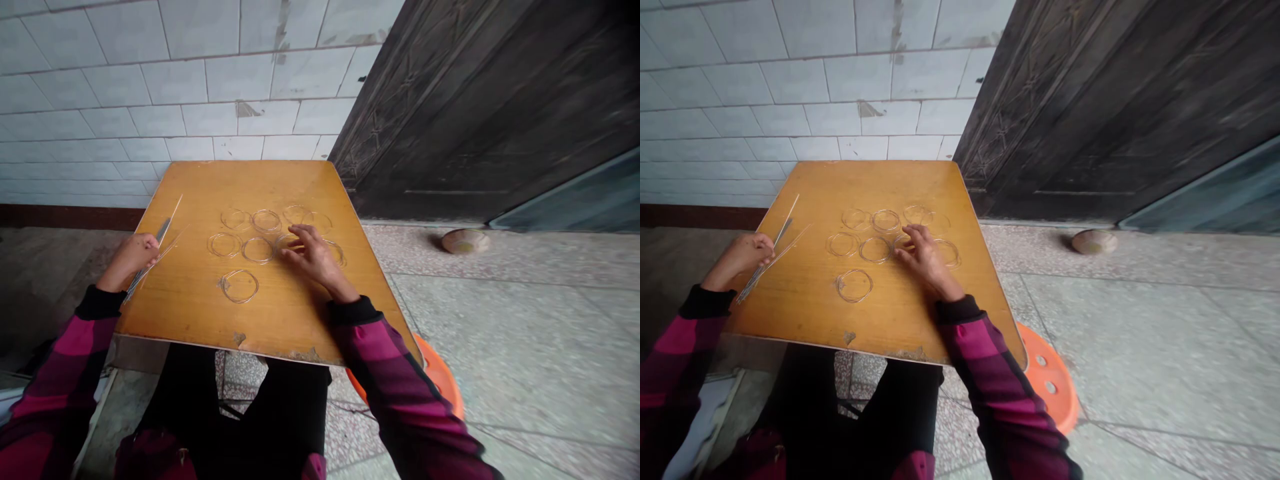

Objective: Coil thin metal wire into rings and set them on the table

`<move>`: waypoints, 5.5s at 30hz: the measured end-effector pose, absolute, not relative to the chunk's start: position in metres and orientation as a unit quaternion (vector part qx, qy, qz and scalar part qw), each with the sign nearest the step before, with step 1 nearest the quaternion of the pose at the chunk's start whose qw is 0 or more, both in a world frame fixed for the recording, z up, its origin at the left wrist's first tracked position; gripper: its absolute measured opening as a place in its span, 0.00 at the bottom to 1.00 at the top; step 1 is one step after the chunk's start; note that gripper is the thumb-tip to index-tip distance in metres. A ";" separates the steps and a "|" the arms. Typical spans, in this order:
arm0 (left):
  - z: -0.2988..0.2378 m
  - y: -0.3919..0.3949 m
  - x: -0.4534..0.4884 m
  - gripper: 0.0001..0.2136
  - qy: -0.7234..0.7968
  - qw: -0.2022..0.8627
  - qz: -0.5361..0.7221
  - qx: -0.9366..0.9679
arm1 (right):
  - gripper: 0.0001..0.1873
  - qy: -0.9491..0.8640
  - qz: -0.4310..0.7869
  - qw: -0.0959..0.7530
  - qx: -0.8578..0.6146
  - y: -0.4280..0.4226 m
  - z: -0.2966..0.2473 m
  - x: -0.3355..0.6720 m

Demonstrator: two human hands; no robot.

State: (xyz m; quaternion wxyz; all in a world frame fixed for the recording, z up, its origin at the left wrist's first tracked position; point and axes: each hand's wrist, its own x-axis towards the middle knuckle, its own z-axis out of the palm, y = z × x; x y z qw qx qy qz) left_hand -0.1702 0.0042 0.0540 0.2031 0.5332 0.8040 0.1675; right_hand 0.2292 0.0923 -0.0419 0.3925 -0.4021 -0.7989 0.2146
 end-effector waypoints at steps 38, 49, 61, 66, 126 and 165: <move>0.016 0.026 -0.035 0.08 0.270 0.752 0.585 0.139 | 0.16 -0.768 0.427 0.474 -0.065 0.014 0.008 0.188; 0.010 0.005 -0.016 0.17 0.167 0.826 0.518 0.147 | 0.26 -0.412 0.751 0.513 -0.058 0.016 0.003 0.181; 0.009 0.001 -0.013 0.13 0.114 0.854 0.470 0.195 | 0.27 -0.346 0.833 0.431 -0.016 0.016 0.011 0.177; 0.006 0.002 -0.013 0.10 0.137 0.854 0.445 0.233 | 0.23 -0.378 0.843 0.378 -0.059 0.017 0.007 0.178; -0.015 0.001 -0.017 0.06 0.222 0.916 0.233 0.241 | 0.17 -0.642 0.637 0.299 -0.305 0.015 0.011 0.189; -0.014 0.004 -0.014 0.09 0.226 0.847 0.417 0.241 | 0.53 -0.850 0.234 0.411 -0.230 0.017 0.005 0.189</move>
